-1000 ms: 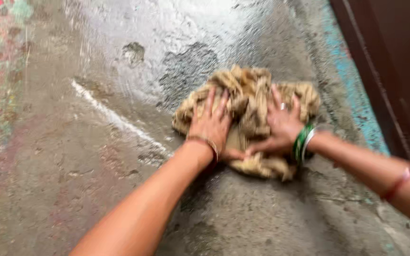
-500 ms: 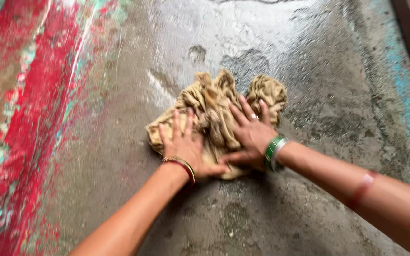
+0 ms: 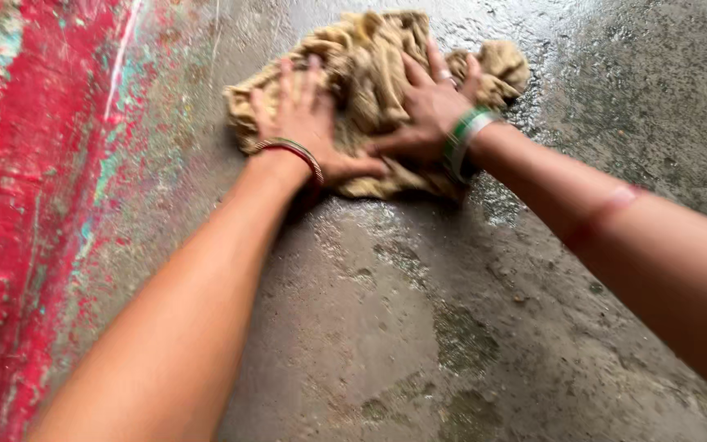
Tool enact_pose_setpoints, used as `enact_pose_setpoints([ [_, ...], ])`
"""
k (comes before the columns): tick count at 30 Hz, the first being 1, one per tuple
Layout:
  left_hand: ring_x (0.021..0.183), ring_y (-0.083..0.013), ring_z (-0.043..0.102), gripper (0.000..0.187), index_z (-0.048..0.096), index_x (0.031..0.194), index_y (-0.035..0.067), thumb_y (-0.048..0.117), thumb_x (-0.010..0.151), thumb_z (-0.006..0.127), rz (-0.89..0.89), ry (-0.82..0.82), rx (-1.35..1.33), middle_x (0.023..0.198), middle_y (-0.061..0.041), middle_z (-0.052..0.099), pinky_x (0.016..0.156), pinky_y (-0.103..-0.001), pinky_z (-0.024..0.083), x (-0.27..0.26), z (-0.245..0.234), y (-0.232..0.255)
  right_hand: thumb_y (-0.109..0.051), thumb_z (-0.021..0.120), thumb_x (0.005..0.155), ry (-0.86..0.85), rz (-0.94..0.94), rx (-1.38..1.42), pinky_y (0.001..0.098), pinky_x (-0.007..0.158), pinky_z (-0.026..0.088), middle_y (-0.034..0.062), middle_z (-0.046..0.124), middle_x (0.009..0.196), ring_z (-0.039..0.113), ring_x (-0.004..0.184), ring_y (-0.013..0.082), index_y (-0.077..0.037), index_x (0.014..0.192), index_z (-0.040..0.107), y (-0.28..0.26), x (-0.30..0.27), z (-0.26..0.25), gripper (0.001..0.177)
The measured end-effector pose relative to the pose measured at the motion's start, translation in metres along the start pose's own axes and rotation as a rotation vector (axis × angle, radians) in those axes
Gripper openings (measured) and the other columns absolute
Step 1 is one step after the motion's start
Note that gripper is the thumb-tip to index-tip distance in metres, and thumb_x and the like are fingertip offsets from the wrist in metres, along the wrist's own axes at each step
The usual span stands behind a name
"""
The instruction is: The person scrubs a concrete floor with a wet cloth, repeatedly dipping the cloth into a bucket of water to wring it out. The person focuses on removing red and blue paint stains from the floor surface.
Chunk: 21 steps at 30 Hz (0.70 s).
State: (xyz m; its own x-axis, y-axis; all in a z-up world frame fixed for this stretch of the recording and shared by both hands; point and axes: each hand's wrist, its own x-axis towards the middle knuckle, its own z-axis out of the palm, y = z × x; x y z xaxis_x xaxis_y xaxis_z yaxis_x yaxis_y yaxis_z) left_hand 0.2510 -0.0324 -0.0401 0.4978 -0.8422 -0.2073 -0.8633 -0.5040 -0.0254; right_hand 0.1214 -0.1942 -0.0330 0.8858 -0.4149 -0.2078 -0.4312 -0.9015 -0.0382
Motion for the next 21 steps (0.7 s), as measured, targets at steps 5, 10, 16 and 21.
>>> enact_pose_setpoints([
  [5, 0.147, -0.0441, -0.022, 0.150, 0.031, 0.155, 0.002, 0.108, 0.050, 0.050, -0.201, 0.113, -0.105, 0.168, -0.016, -0.011, 0.111, -0.070, -0.012, -0.006, 0.025, -0.098, -0.098, 0.044, 0.067, -0.084, 0.044, 0.025, 0.0756, 0.111, -0.014, 0.0080, -0.008, 0.170, -0.015, 0.153, 0.0406, -0.026, 0.162, 0.019, -0.081, 0.030, -0.039, 0.122],
  [10, 0.154, -0.0454, -0.025, 0.132, 0.044, 0.156, 0.004, 0.104, 0.070, 0.052, -0.451, -0.039, 0.049, 0.171, -0.026, -0.004, 0.117, -0.070, -0.015, -0.121, 0.029, -0.070, -0.090, 0.037, 0.080, -0.140, -0.256, -0.007, 0.0743, 0.115, -0.012, 0.0030, -0.008, 0.171, -0.016, 0.156, 0.0324, -0.026, 0.157, 0.032, -0.121, -0.031, -0.038, 0.100],
  [16, 0.144, -0.0477, -0.026, 0.136, 0.028, 0.162, 0.014, 0.084, 0.053, 0.069, -0.704, 0.039, -0.289, 0.169, -0.015, -0.015, 0.105, -0.078, -0.011, -0.212, 0.002, 0.109, -0.072, 0.056, 0.078, -0.001, -0.550, 0.098, 0.0746, 0.112, -0.010, 0.0105, 0.012, 0.169, -0.002, 0.156, 0.0352, -0.025, 0.148, 0.050, -0.045, -0.139, 0.012, 0.084],
  [21, 0.147, -0.0549, -0.023, 0.121, 0.014, 0.162, 0.010, 0.076, 0.074, 0.064, -0.367, -0.229, -0.295, 0.169, -0.021, -0.014, 0.109, -0.078, -0.007, -0.209, -0.017, 0.251, -0.075, 0.060, 0.076, -0.069, -0.360, -0.018, 0.0714, 0.114, -0.013, 0.0210, 0.026, 0.161, 0.004, 0.151, 0.0351, -0.021, 0.148, 0.049, 0.088, -0.248, 0.042, 0.091],
])
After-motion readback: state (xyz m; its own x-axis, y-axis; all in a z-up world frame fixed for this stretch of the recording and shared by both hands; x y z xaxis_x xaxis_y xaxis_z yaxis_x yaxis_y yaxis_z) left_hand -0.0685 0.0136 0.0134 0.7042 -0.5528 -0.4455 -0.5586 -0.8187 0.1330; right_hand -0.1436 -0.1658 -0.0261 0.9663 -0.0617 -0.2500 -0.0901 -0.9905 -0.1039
